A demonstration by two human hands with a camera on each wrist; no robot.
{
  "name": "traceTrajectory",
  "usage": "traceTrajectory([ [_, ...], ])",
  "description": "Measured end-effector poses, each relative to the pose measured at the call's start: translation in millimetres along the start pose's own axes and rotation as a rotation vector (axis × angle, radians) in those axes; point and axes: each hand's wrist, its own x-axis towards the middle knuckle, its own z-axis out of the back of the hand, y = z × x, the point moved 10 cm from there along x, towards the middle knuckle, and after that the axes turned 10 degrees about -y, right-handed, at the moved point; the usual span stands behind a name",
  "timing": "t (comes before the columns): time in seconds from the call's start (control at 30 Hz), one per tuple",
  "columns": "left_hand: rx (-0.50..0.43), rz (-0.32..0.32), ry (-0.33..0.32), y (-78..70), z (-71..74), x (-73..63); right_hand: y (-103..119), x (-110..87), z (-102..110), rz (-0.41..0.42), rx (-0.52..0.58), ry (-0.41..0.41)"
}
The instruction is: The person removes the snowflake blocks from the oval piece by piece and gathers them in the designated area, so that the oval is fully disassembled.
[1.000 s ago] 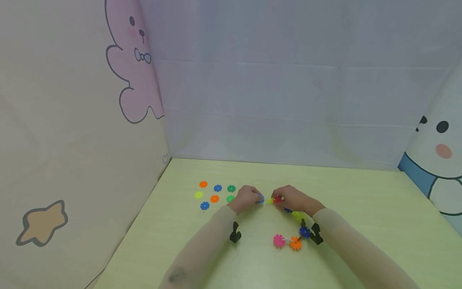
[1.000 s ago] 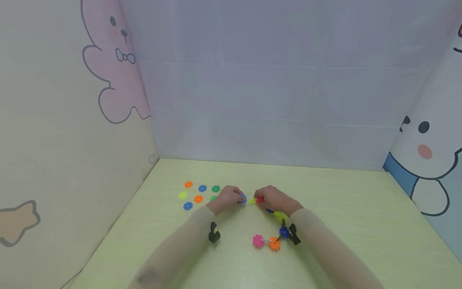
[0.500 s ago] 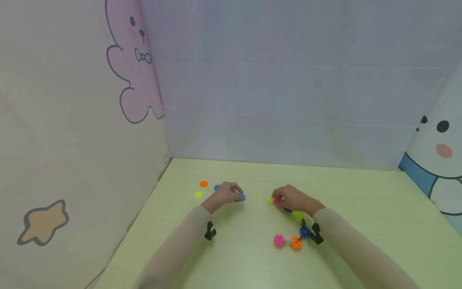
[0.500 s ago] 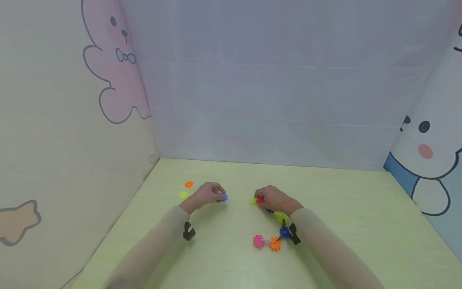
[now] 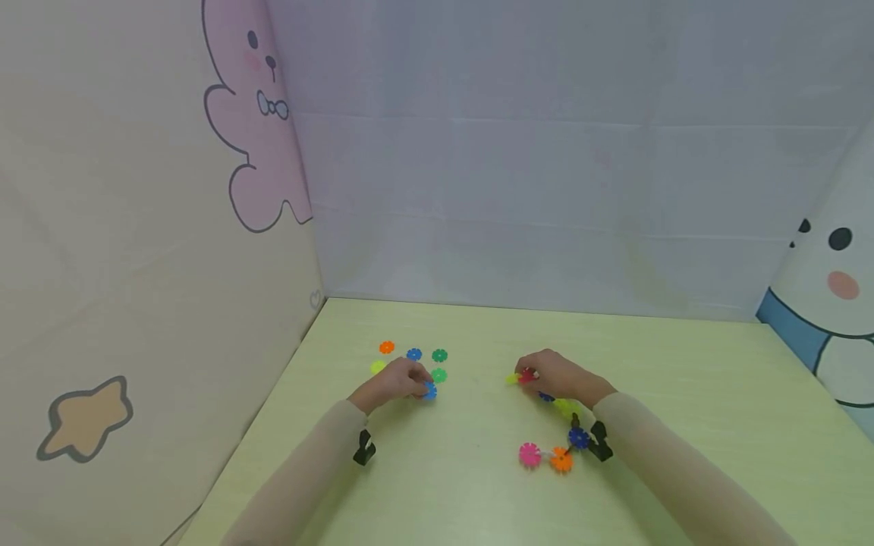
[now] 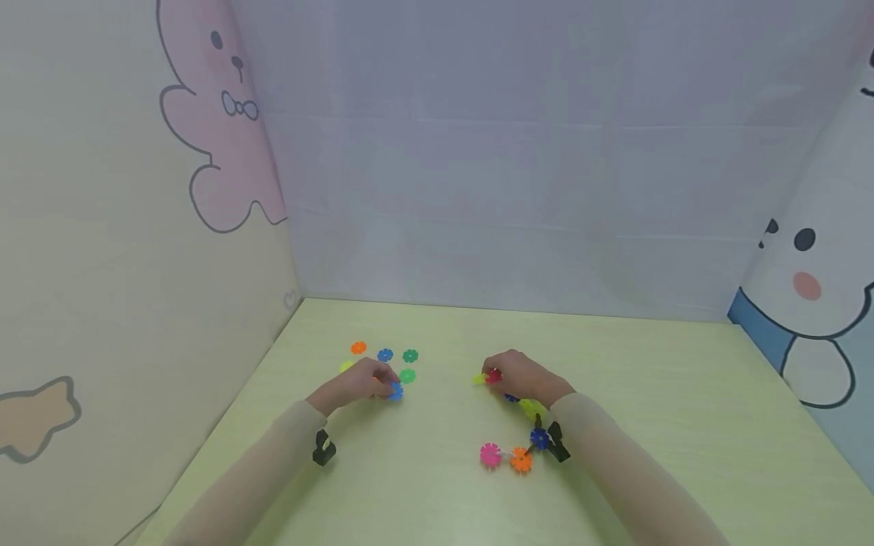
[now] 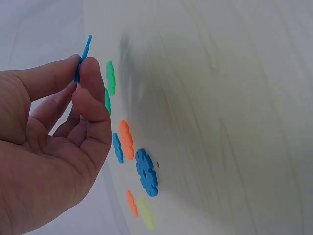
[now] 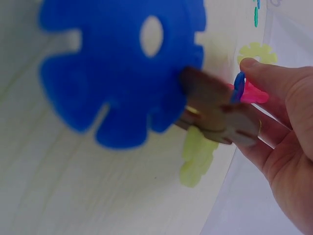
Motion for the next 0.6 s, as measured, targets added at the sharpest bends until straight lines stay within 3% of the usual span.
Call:
traceTrajectory([
  [0.3,0.057,0.038,-0.029,10.0,4.4,-5.5,-1,-0.8,0,-0.012,-0.002,0.005],
  [0.6,0.052,0.026,-0.038,12.2,5.7,-7.0,1,-0.9,-1,-0.019,-0.001,0.007],
])
